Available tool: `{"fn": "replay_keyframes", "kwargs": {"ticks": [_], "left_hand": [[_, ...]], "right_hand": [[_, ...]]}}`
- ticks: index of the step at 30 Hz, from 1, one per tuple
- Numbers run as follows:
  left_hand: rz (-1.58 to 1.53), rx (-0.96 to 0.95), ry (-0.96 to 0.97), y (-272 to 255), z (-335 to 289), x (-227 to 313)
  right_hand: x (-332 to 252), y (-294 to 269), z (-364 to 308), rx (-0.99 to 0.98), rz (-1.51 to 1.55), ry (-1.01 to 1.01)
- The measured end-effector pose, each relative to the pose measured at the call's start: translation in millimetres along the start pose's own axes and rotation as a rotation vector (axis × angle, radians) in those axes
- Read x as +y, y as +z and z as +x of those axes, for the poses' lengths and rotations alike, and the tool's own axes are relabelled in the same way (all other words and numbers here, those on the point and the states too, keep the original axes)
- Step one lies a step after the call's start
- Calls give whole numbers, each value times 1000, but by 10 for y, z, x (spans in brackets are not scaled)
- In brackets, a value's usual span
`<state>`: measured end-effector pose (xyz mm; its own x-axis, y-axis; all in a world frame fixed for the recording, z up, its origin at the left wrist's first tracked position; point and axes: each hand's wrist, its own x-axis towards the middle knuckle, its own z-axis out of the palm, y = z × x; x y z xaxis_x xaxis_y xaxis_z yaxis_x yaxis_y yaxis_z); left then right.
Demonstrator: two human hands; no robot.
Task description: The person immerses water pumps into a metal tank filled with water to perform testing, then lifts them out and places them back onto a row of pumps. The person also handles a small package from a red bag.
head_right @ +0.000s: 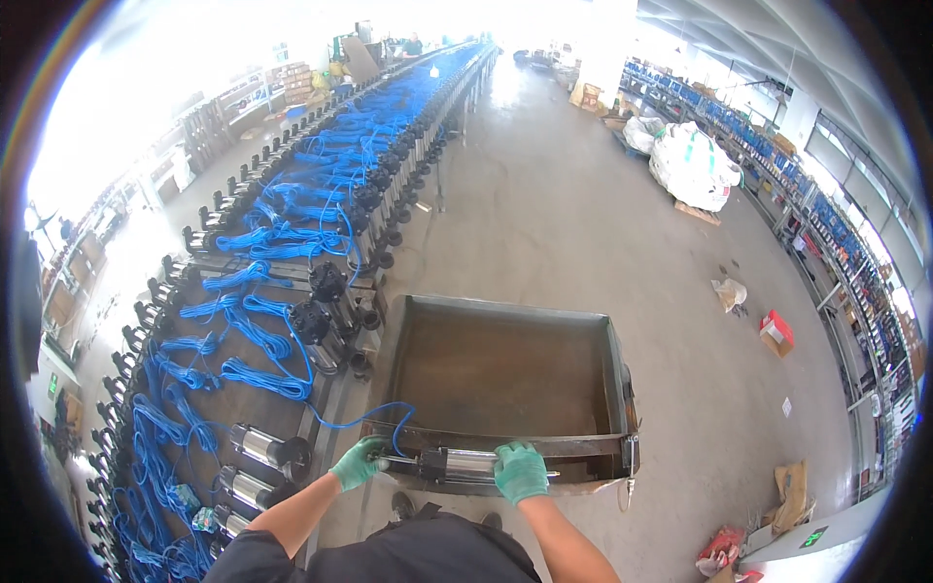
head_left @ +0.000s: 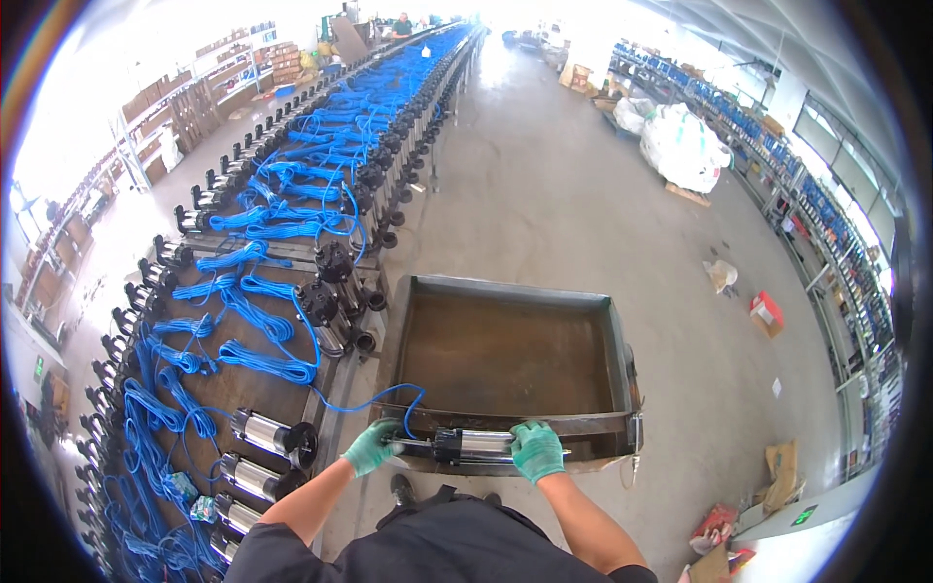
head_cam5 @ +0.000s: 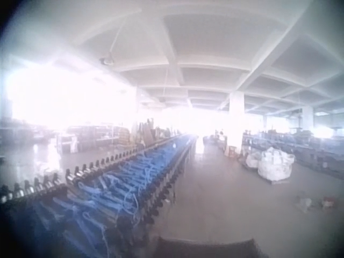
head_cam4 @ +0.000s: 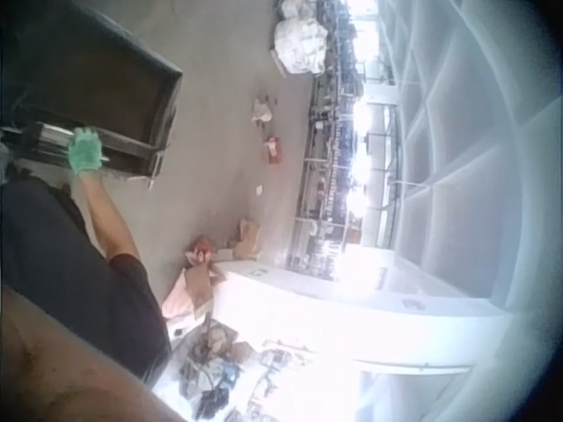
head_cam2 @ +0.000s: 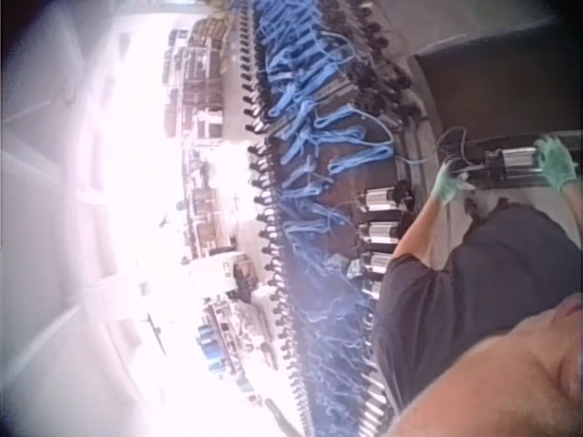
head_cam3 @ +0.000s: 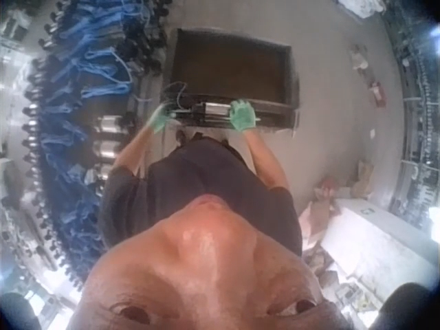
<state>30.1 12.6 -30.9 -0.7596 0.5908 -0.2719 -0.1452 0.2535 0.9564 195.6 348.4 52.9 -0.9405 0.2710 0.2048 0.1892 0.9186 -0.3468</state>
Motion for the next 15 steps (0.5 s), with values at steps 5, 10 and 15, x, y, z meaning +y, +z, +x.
{"fn": "replay_keyframes", "kwargs": {"ticks": [5,10,15], "left_hand": [[351,1,1,-95,-29,58],[-109,48,-470,82,-18,366],[-219,36,-344,-42,-92,197]], "right_hand": [[-9,-34,-52,-44,-11,-3],[66,-12,-38,-85,-19,-17],[27,-67,33,-20,25,-61]]}}
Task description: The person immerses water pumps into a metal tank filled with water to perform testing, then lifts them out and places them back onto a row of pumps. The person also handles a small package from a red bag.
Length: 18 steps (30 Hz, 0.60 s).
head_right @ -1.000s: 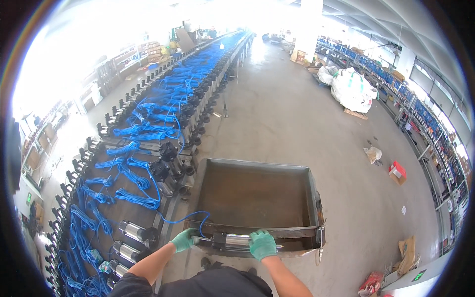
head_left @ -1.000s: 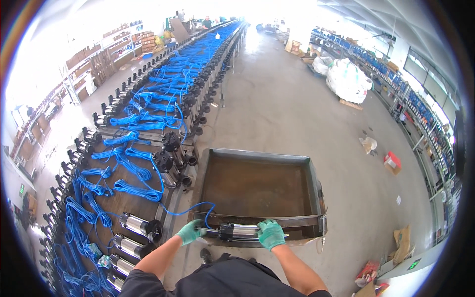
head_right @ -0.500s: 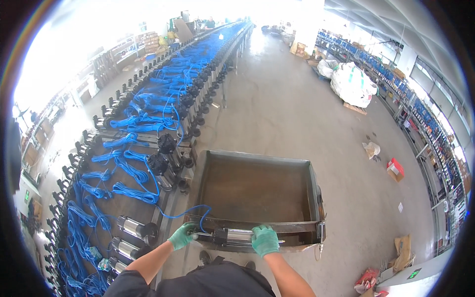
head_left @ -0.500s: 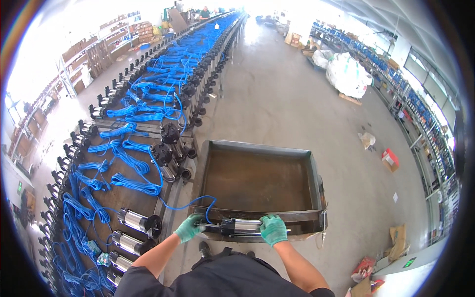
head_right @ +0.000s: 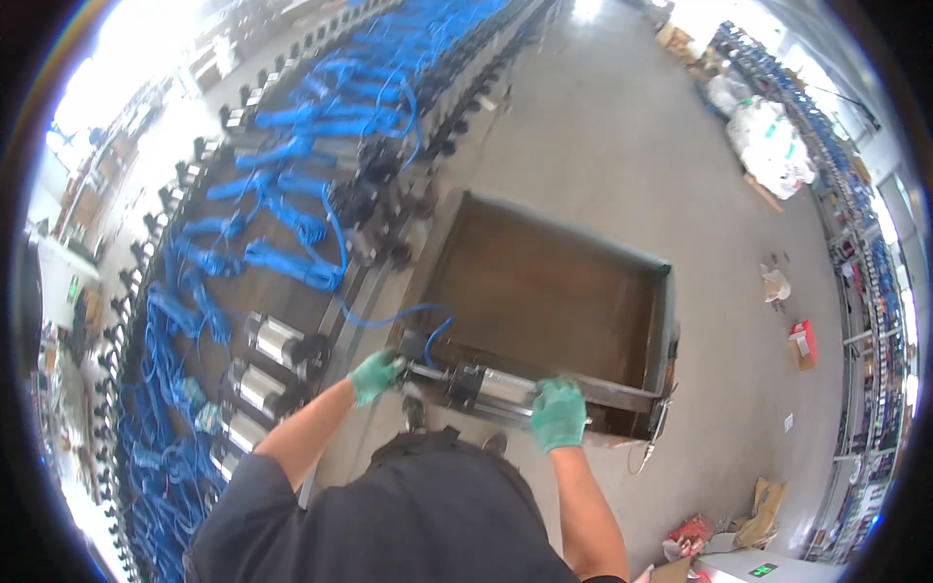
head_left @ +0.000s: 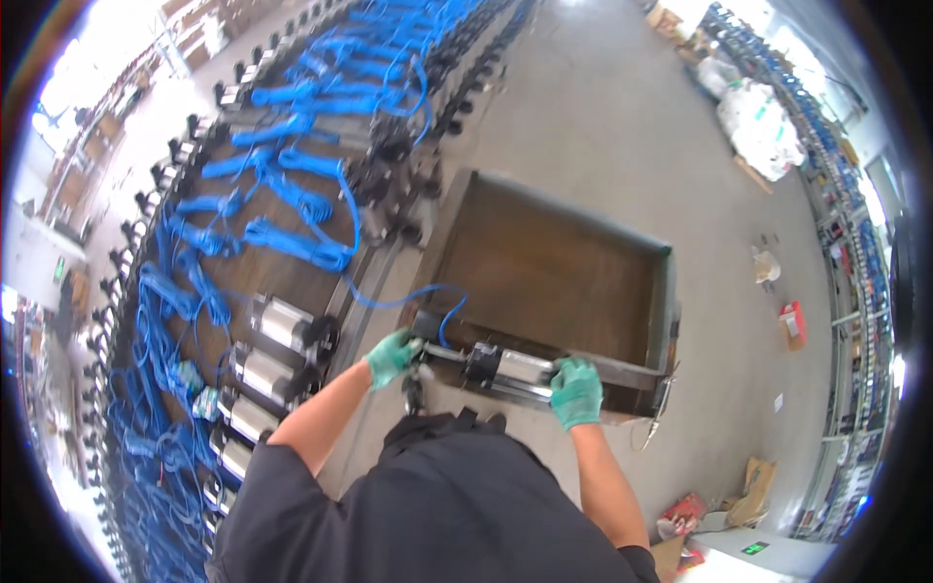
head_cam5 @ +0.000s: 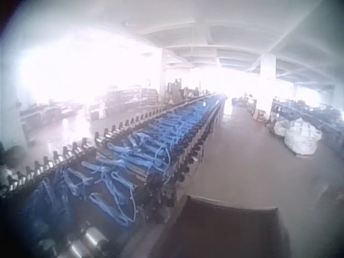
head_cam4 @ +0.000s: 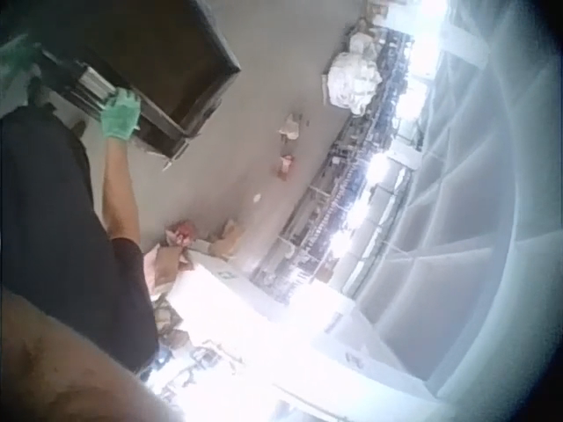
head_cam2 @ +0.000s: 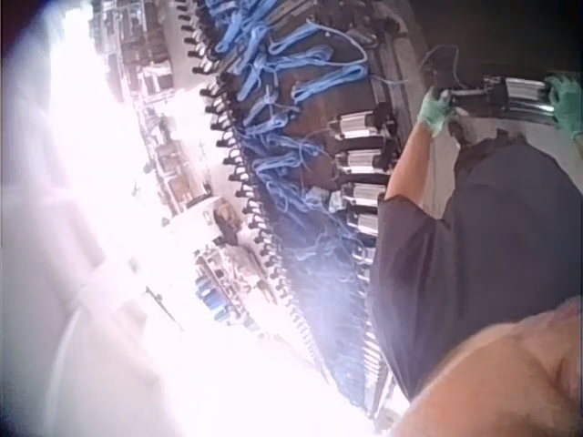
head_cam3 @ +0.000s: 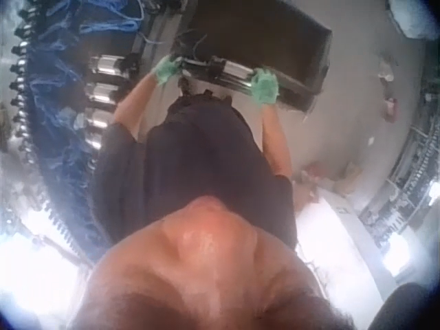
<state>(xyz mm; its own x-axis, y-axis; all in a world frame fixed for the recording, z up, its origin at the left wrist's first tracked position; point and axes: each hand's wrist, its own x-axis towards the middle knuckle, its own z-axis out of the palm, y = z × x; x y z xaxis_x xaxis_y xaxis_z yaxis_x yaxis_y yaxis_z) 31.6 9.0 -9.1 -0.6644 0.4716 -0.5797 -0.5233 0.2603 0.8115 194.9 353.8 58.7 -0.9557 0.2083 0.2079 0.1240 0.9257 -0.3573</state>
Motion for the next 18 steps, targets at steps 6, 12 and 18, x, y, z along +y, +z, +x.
{"fn": "replay_keyframes", "kwargs": {"ticks": [6,12,18], "left_hand": [[184,177,-97,-208,79,53],[94,306,-86,-304,317,43],[-42,425,-135,-286,449,72]], "right_hand": [[-9,-24,45,-34,6,33],[-28,-5,-4,-41,9,50],[11,-13,-47,-22,1,48]]}}
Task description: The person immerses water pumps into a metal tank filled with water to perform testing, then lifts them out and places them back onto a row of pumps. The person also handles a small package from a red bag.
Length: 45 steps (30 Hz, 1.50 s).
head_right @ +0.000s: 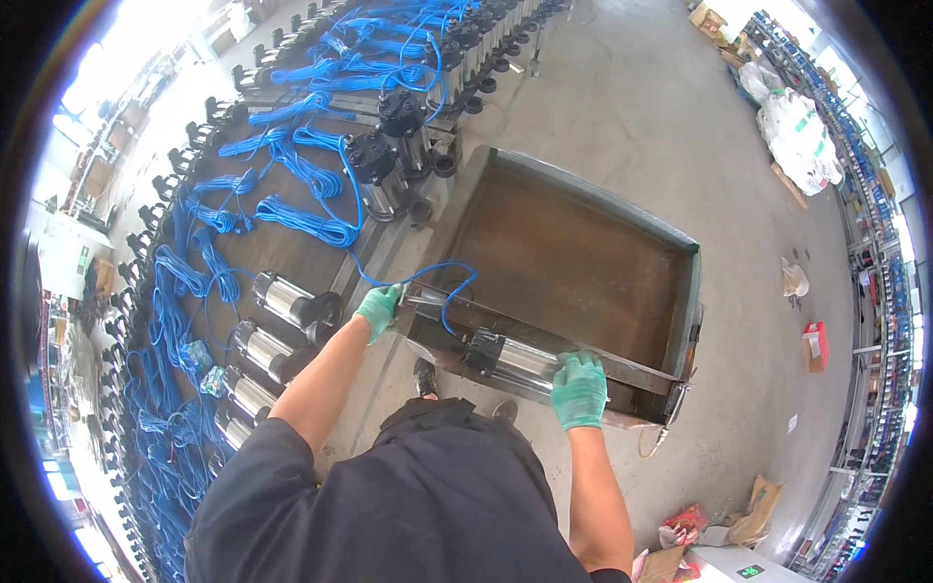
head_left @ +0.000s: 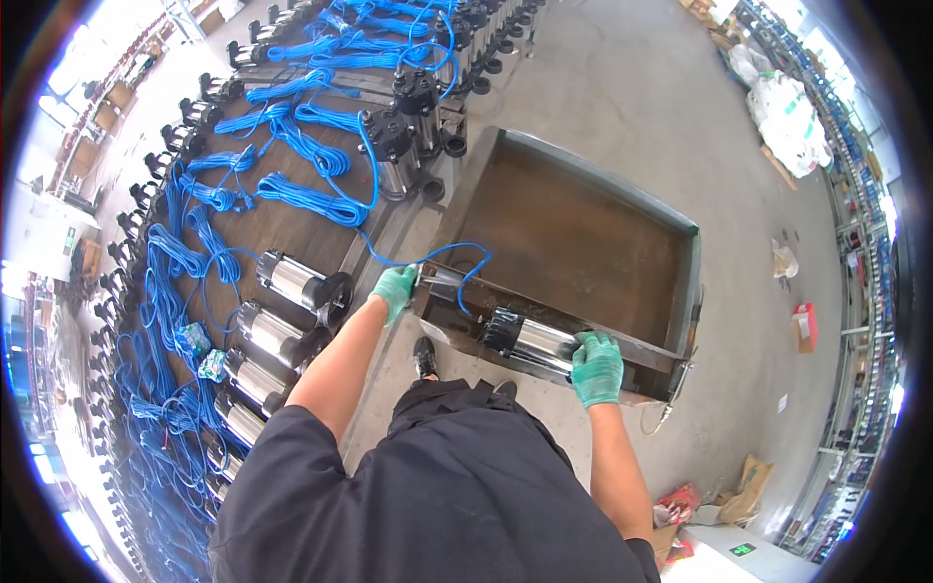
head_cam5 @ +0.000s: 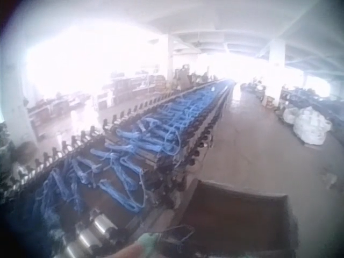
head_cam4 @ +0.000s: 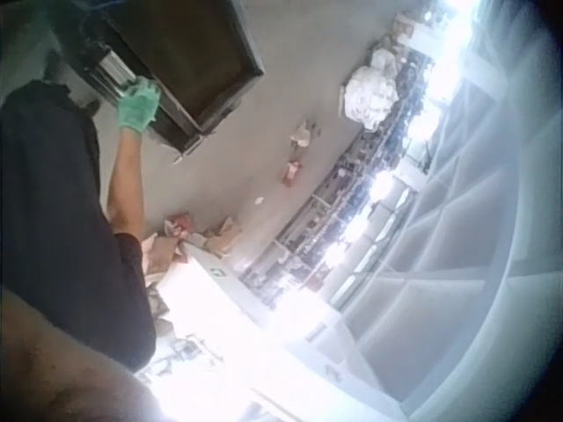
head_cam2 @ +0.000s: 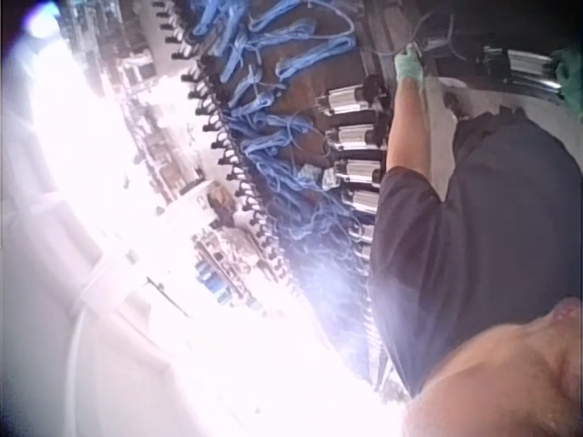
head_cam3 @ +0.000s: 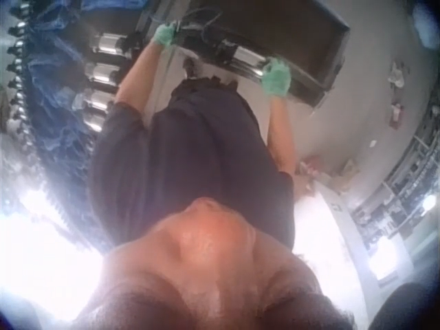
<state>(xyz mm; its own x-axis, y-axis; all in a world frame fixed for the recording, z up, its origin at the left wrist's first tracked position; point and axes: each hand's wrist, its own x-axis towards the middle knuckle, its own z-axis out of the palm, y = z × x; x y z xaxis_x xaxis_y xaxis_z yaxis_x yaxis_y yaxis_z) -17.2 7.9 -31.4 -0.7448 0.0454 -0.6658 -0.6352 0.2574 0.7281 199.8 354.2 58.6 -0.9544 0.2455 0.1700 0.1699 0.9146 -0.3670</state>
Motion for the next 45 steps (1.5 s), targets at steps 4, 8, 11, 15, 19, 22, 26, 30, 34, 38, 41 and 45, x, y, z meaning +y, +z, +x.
{"fn": "replay_keyframes", "kwargs": {"ticks": [4,8,11,15,19,22,26,30,34,38,41,45], "left_hand": [[0,-11,-56,-271,43,-153],[-13,37,-16,-73,162,-295],[628,244,109,24,228,-252],[353,435,345,-39,-415,85],[475,145,732,118,-617,-46],[731,-132,914,646,-1236,259],[1041,-65,1036,962,-1302,68],[1103,-59,875,1011,-1332,21],[1166,-72,844,1019,-1347,50],[1161,-81,791,1014,-1283,34],[1178,-69,743,1064,-1332,74],[1183,-60,707,1073,-1322,93]], "right_hand": [[-29,28,0,5,13,1],[-61,35,-39,8,-3,1],[-16,-13,-13,-27,22,50],[70,-88,58,68,331,152],[738,-132,152,269,663,465],[1047,-436,-34,-261,133,474],[1120,-251,-165,-850,425,724],[1302,-36,-392,-741,905,891],[1373,155,-594,-498,1406,839],[1370,70,-570,-497,1494,841],[1467,101,-419,-612,1579,1026],[1467,-42,-306,-734,1403,762]]}}
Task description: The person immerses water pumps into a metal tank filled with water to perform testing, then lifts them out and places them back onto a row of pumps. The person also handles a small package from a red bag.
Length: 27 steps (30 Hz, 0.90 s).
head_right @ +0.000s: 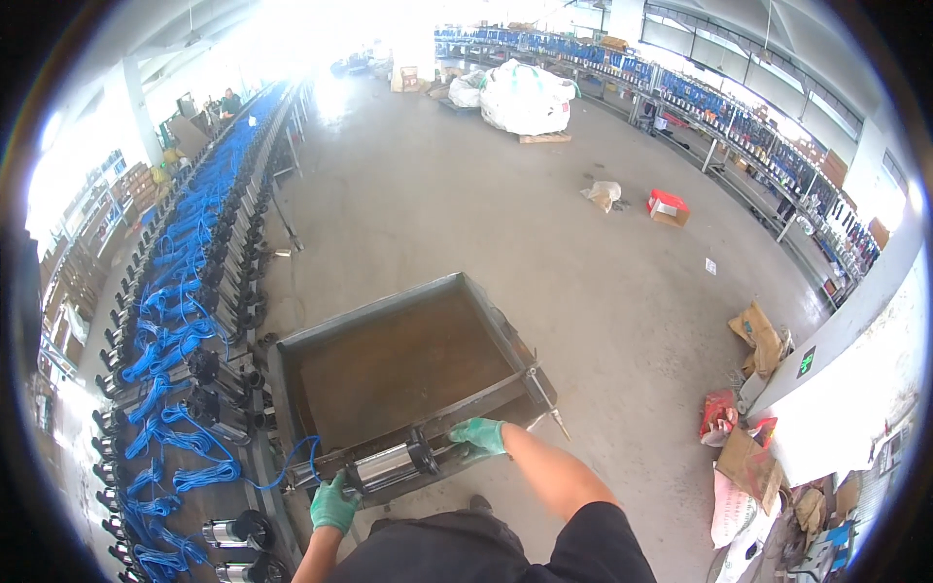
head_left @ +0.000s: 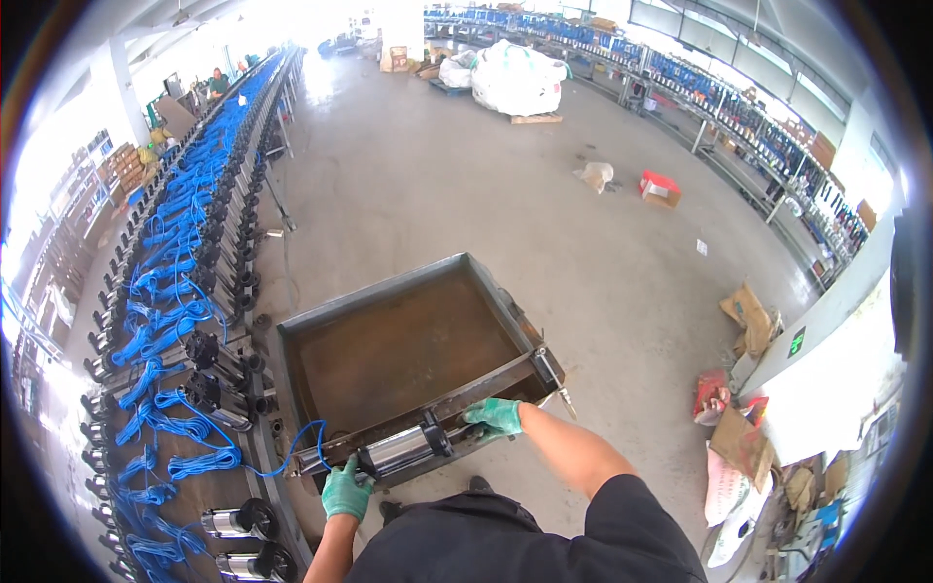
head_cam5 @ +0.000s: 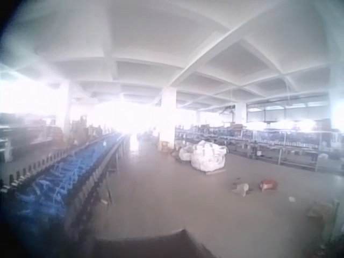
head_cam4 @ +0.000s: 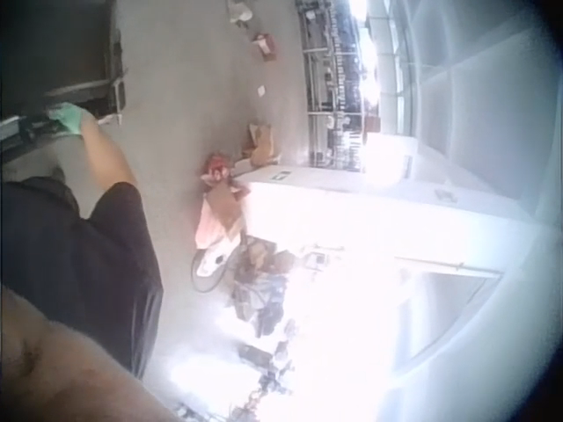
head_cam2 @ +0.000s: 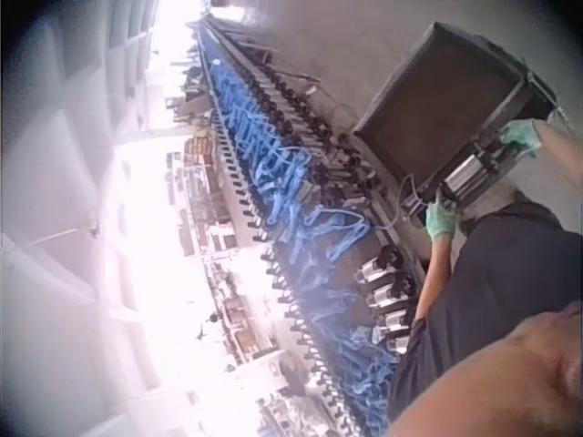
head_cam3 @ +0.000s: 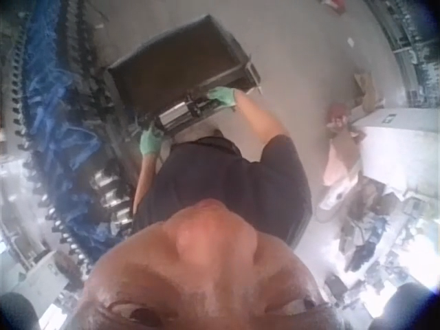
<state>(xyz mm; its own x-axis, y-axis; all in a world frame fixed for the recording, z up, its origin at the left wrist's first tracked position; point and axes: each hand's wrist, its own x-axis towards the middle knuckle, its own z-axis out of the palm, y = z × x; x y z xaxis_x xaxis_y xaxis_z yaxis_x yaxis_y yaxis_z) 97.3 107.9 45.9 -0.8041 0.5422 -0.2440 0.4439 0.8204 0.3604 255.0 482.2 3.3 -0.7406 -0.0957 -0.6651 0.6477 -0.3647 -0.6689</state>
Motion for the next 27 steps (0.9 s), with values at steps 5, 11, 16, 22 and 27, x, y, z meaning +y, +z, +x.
{"fn": "replay_keyframes", "kwargs": {"ticks": [5,11,16,22,27], "left_hand": [[1,-38,-21,-67,7,46],[49,16,8,-17,2,40],[56,18,-2,-33,-8,68],[38,33,2,-53,-35,116],[15,24,-20,-89,-49,131]], "right_hand": [[-96,28,43,-51,-436,-62],[-109,-172,324,-130,9,294],[-118,35,127,-159,-425,31],[-234,353,70,90,-1402,81],[-281,466,-187,263,-691,20]]}}
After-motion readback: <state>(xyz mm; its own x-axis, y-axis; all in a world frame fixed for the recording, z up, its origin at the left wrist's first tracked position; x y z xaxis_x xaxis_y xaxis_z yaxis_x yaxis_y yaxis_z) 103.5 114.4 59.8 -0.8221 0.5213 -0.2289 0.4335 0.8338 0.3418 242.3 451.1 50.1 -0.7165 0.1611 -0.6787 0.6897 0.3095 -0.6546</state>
